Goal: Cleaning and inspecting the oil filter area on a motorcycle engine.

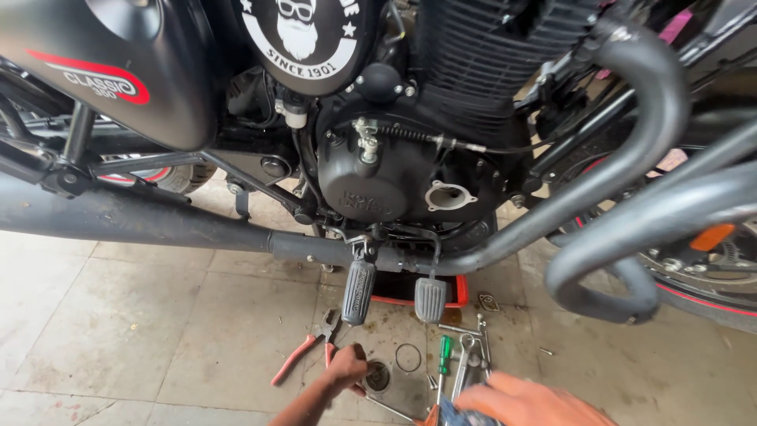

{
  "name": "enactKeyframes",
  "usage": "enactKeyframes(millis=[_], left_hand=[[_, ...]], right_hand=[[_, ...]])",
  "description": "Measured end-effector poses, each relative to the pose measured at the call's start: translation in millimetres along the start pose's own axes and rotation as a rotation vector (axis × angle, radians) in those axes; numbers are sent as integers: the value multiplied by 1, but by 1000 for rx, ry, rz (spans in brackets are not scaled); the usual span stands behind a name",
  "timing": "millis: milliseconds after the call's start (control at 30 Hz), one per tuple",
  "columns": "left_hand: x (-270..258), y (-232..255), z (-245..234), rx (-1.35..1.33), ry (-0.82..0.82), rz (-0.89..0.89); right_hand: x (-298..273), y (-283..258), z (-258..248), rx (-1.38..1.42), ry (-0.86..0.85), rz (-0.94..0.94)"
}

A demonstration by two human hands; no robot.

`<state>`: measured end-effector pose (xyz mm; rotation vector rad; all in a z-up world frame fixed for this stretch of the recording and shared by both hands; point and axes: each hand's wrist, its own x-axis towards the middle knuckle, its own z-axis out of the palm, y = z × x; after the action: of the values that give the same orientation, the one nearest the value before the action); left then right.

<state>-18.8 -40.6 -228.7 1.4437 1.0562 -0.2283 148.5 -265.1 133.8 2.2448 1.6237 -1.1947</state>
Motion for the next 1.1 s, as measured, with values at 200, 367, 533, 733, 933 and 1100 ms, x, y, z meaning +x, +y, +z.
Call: enactKeyframes(millis=[200, 367, 533, 733, 933, 1100], left_hand=[[-122, 116, -34, -503, -636, 177], [-235, 177, -53, -816, -670, 283], [-301, 204, -53, -1328, -527, 237], [-266, 189, -59, -1342, -484, 305], [-240, 201, -48, -1403, -591, 262], [-260, 223, -50, -1269, -496, 361]], right_hand=[[-36, -64, -36, 105, 285, -152], [-21, -90, -27, 101, 753, -450], [24, -107, 11, -224, 1135, -605], [56, -108, 53, -228, 1005, -662], [54, -98, 32, -331, 1053, -568], [37, -114, 3, 67, 1132, -470]])
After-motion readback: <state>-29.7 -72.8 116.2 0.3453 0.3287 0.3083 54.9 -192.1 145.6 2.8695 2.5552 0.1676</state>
